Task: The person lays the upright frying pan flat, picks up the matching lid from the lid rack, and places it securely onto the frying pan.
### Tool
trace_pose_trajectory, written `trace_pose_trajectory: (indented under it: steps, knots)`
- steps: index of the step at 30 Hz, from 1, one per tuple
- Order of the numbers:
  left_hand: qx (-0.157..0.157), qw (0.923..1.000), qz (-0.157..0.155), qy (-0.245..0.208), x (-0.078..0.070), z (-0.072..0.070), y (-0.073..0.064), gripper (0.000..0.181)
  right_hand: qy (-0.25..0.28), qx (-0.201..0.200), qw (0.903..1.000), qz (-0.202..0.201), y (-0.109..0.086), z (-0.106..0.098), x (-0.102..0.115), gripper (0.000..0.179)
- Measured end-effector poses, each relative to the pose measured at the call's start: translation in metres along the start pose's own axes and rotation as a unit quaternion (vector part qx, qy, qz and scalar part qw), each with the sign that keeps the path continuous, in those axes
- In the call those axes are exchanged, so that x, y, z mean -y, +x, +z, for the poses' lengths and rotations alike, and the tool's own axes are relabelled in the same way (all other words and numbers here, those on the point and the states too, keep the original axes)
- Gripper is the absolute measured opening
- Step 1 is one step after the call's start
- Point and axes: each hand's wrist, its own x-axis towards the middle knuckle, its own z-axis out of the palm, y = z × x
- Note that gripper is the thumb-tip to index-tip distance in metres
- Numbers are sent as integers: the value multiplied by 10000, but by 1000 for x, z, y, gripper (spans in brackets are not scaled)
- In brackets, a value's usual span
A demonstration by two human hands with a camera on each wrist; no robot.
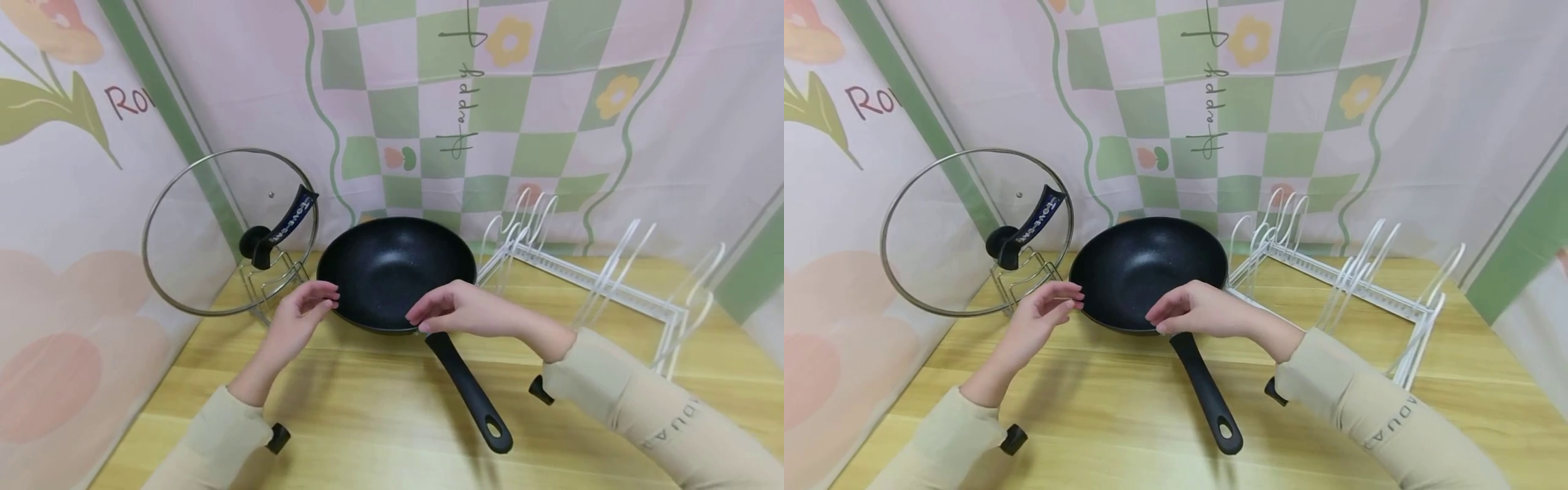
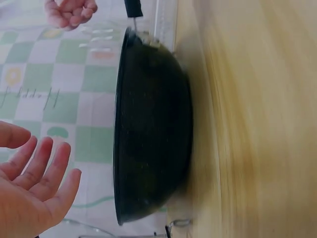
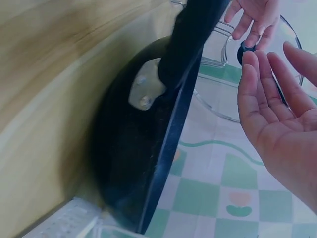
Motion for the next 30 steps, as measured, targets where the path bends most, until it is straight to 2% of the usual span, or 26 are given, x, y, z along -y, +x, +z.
trace_pose_trajectory:
  steps: [4, 9, 14, 21, 25, 27, 30]
  knots:
    - [-283, 9995, 53, 97, 4, -5, 0, 22, -51, 32, 10000, -41, 10, 3, 6, 24]
    - [-460, 9986, 11, 257, 9, -10, 0, 24, -213, 81, 9997, -57, 22, 7, 11, 24]
    - [-718, 9943, 14, 787, 11, -17, 4, 26, -356, 149, 9992, -89, 32, 11, 13, 22]
    - [-929, 9842, 401, 1452, 9, -26, 15, 31, -465, 307, 9984, -108, 47, 20, 16, 24]
    - [-1083, 9741, 613, 1888, 11, -31, 21, 32, -500, 422, 9977, -158, 54, 26, 18, 22]
    - [-1157, 9683, 653, 2116, 13, -33, 24, 33, -533, 470, 9973, -201, 57, 29, 19, 22]
    - [-1109, 9648, 564, 2317, 14, -33, 28, 34, -566, 525, 9969, -170, 63, 34, 16, 21]
